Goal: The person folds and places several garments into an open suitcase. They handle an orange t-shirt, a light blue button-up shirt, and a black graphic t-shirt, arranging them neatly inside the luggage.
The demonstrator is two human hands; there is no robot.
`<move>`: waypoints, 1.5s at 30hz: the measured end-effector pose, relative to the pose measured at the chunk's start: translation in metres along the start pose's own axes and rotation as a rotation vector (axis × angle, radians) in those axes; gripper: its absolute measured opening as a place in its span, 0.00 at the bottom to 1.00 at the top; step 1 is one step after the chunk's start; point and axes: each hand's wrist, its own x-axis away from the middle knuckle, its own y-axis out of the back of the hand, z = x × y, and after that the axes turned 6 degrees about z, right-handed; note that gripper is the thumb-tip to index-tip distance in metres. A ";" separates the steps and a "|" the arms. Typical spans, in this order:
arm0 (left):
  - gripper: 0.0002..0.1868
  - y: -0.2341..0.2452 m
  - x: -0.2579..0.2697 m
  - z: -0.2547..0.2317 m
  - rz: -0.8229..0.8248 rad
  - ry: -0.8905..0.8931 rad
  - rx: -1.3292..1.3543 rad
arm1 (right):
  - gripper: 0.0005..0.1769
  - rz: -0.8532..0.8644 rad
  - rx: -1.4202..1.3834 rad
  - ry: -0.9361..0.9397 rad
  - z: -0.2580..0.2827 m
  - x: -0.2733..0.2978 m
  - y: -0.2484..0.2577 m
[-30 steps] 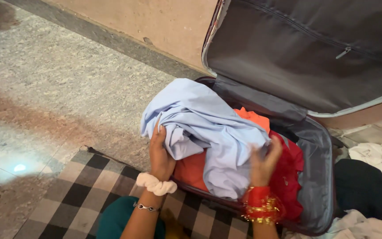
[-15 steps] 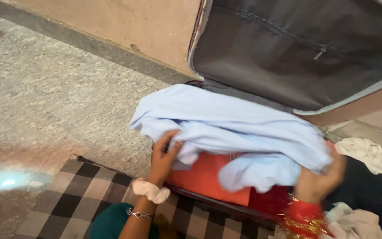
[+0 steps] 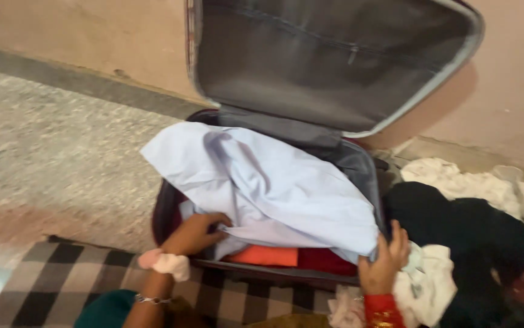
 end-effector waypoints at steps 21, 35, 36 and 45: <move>0.38 -0.128 -0.036 -0.210 -0.435 -0.342 0.080 | 0.30 0.361 -1.474 -0.093 0.113 -0.015 0.121; 0.11 -0.091 0.063 -0.170 -0.969 -0.118 -0.007 | 0.30 -0.175 -1.684 -0.104 0.078 -0.038 0.123; 0.11 -0.087 0.061 -0.168 -1.003 -0.091 0.029 | 0.31 -0.134 -1.602 -0.127 0.082 -0.039 0.122; 0.17 -0.063 0.037 -0.148 -0.639 -0.133 1.554 | 0.35 0.520 -1.166 0.251 0.100 -0.027 0.067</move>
